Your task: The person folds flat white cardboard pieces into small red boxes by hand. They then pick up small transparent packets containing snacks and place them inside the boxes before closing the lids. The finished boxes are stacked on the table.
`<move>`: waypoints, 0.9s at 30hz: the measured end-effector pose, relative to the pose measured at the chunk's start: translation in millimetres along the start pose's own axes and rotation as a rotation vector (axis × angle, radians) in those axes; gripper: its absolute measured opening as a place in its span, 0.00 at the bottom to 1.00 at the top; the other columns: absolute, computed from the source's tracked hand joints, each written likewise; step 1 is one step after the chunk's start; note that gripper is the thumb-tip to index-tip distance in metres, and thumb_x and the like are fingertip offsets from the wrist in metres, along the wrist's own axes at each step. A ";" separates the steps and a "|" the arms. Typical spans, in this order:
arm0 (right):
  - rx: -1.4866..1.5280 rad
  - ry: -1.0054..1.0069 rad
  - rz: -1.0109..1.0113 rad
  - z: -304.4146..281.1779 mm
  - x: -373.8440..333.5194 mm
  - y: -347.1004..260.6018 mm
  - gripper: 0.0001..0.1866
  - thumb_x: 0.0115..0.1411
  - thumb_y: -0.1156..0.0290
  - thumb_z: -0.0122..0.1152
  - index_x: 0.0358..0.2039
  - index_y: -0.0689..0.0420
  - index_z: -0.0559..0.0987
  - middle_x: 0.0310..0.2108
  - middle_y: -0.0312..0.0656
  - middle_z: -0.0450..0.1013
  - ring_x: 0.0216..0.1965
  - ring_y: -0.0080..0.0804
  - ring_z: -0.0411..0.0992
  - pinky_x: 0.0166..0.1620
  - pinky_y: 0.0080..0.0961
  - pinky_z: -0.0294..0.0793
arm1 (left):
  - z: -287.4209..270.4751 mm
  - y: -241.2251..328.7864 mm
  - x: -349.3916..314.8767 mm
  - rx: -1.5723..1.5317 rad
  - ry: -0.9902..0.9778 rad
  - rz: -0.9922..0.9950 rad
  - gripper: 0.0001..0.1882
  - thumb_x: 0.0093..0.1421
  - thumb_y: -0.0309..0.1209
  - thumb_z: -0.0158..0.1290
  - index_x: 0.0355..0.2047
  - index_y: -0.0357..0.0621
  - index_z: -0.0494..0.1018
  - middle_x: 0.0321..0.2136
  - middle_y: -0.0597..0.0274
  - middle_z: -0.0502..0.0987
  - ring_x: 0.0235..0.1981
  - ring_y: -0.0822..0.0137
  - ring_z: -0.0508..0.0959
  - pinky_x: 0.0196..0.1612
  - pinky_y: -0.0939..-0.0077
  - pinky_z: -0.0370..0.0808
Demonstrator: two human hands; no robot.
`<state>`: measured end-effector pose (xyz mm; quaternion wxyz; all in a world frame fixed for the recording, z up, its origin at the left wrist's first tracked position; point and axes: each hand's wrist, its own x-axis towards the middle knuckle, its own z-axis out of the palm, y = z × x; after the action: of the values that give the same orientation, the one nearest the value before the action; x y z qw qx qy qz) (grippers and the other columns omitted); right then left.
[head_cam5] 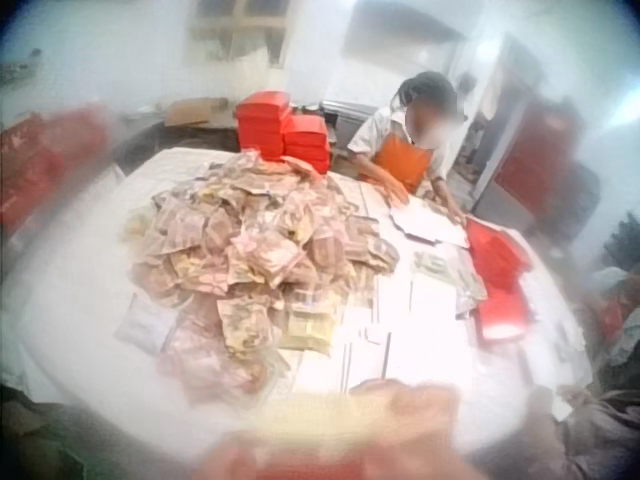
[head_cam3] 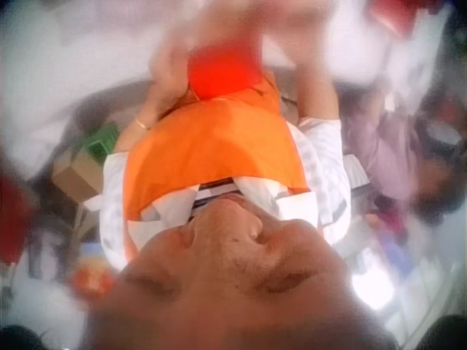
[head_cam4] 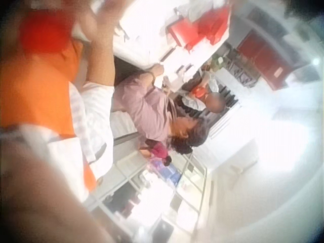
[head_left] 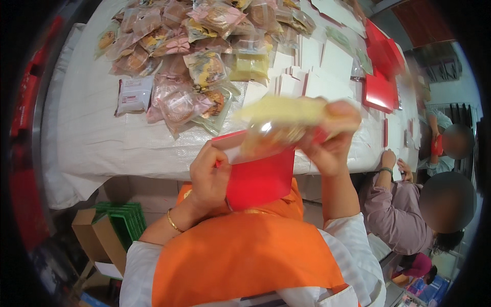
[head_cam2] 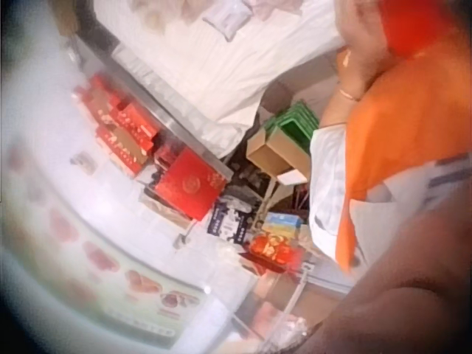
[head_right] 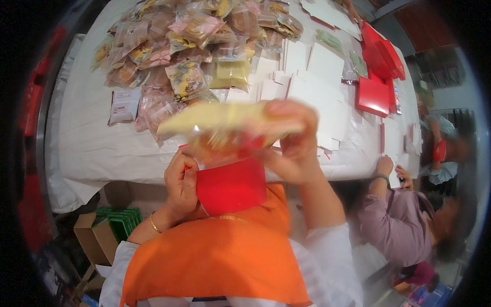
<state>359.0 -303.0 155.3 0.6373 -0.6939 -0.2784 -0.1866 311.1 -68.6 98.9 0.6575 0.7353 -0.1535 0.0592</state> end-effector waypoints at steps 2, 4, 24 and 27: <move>-0.082 -0.188 -0.176 -2.9 -3.5 1.8 0.32 0.41 0.84 0.58 0.50 0.56 0.67 0.45 0.41 0.71 0.45 0.40 0.71 0.55 0.44 0.66 | -0.1 0.5 -1.2 0.010 -0.032 0.055 0.14 0.59 0.36 0.51 0.24 0.37 0.65 0.22 0.55 0.64 0.22 0.60 0.64 0.26 0.72 0.63; -0.106 -0.189 -0.055 0.9 -7.8 -2.7 0.26 0.40 0.83 0.57 0.44 0.55 0.72 0.37 0.38 0.74 0.42 0.38 0.72 0.56 0.47 0.64 | 1.5 -0.2 -3.6 0.023 -0.036 0.112 0.15 0.58 0.36 0.52 0.25 0.36 0.66 0.22 0.55 0.66 0.22 0.60 0.65 0.26 0.72 0.64; -0.467 -0.117 0.042 -8.4 -25.2 -27.6 0.11 0.40 0.80 0.60 0.28 0.55 0.75 0.33 0.38 0.75 0.42 0.38 0.66 0.49 0.35 0.64 | 10.7 -4.5 -18.4 -0.123 -0.104 -0.015 0.20 0.50 0.28 0.62 0.38 0.38 0.63 0.29 0.59 0.69 0.25 0.74 0.69 0.29 0.81 0.69; -0.463 -0.117 0.185 -0.8 -34.0 -34.8 0.10 0.39 0.81 0.63 0.25 0.56 0.76 0.43 0.42 0.73 0.47 0.40 0.65 0.53 0.36 0.62 | 9.3 -3.8 -15.6 -0.129 -0.115 -0.005 0.19 0.49 0.26 0.61 0.37 0.39 0.63 0.28 0.60 0.68 0.25 0.74 0.67 0.29 0.82 0.68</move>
<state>311.0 -307.8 161.7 0.4585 -0.8535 -0.2001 -0.1459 296.5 -75.1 89.5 0.6939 0.6938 -0.1926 0.0050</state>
